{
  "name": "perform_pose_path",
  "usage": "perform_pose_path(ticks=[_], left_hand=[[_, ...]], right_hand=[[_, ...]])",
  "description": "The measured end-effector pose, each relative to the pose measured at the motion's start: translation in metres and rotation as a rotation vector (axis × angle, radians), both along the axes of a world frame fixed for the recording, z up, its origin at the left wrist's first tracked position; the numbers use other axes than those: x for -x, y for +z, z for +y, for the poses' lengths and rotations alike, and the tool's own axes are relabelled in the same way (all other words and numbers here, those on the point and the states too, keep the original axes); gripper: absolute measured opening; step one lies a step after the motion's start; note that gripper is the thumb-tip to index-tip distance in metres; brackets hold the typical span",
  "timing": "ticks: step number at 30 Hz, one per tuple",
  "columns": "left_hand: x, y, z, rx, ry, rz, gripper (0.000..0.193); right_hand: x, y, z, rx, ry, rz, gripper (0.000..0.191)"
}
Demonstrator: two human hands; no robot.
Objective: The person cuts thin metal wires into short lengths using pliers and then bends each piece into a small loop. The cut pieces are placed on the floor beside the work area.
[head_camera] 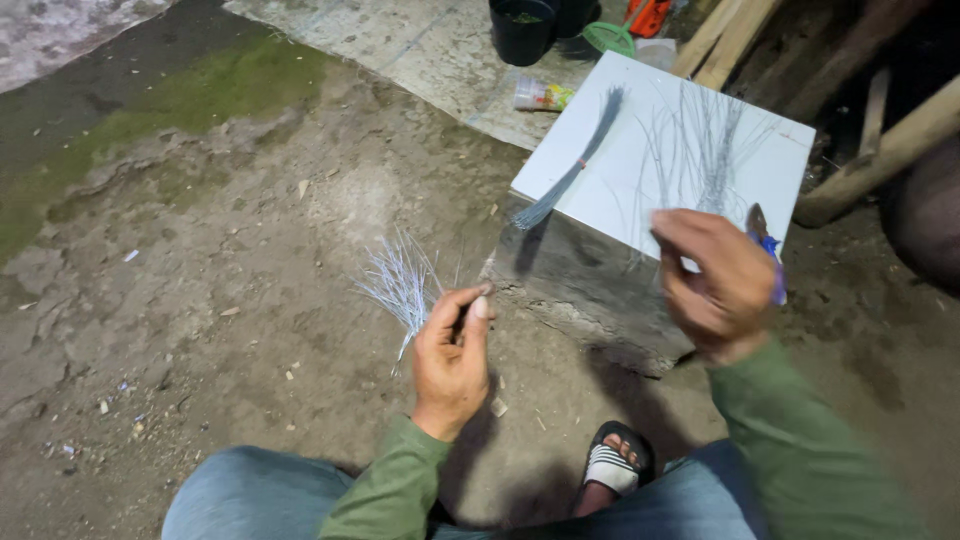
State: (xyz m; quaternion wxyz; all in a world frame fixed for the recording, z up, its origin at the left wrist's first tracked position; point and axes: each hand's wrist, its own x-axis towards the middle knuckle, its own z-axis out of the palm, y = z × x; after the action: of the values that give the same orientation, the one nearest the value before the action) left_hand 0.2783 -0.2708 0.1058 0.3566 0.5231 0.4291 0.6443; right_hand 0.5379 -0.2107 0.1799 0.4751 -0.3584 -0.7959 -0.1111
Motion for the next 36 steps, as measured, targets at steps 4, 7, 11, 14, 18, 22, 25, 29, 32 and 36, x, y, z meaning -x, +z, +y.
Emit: perform_pose_path(ticks=[4,7,11,14,18,22,25,29,32,36], left_hand=[[0.04,-0.012,-0.068,0.021,0.005,0.033,0.019],[0.102,-0.017,-0.12,0.032,0.004,0.103,0.018],[0.174,-0.021,-0.172,-0.056,-0.005,0.215,0.017],[0.207,-0.026,-0.206,-0.175,0.004,0.312,0.016],[0.228,-0.038,-0.251,-0.225,-0.03,0.46,0.015],[0.237,-0.059,-0.288,-0.06,-0.127,0.464,0.015],[0.237,-0.078,-0.31,0.181,-0.34,0.308,0.019],[0.238,-0.1,-0.33,0.254,-0.661,-0.118,0.019],[0.258,-0.112,-0.351,0.473,-0.74,-0.24,0.019],[0.296,-0.122,-0.39,0.561,-0.669,-0.14,0.025]], right_hand=[[0.059,0.005,-0.116,0.012,0.116,0.361,0.015],[0.137,-0.008,-0.18,0.078,0.183,0.316,0.012],[0.241,-0.044,-0.229,0.46,0.232,0.245,0.013],[0.29,-0.08,-0.254,0.94,0.173,0.528,0.012],[0.301,-0.108,-0.287,1.176,0.282,0.733,0.015],[0.298,-0.124,-0.32,1.228,0.387,0.864,0.025],[0.295,-0.134,-0.343,1.285,0.327,0.856,0.028],[0.3,-0.14,-0.37,1.343,0.21,0.878,0.023],[0.316,-0.142,-0.393,1.279,0.176,0.798,0.021],[0.353,-0.153,-0.429,1.272,0.109,0.814,0.02]])
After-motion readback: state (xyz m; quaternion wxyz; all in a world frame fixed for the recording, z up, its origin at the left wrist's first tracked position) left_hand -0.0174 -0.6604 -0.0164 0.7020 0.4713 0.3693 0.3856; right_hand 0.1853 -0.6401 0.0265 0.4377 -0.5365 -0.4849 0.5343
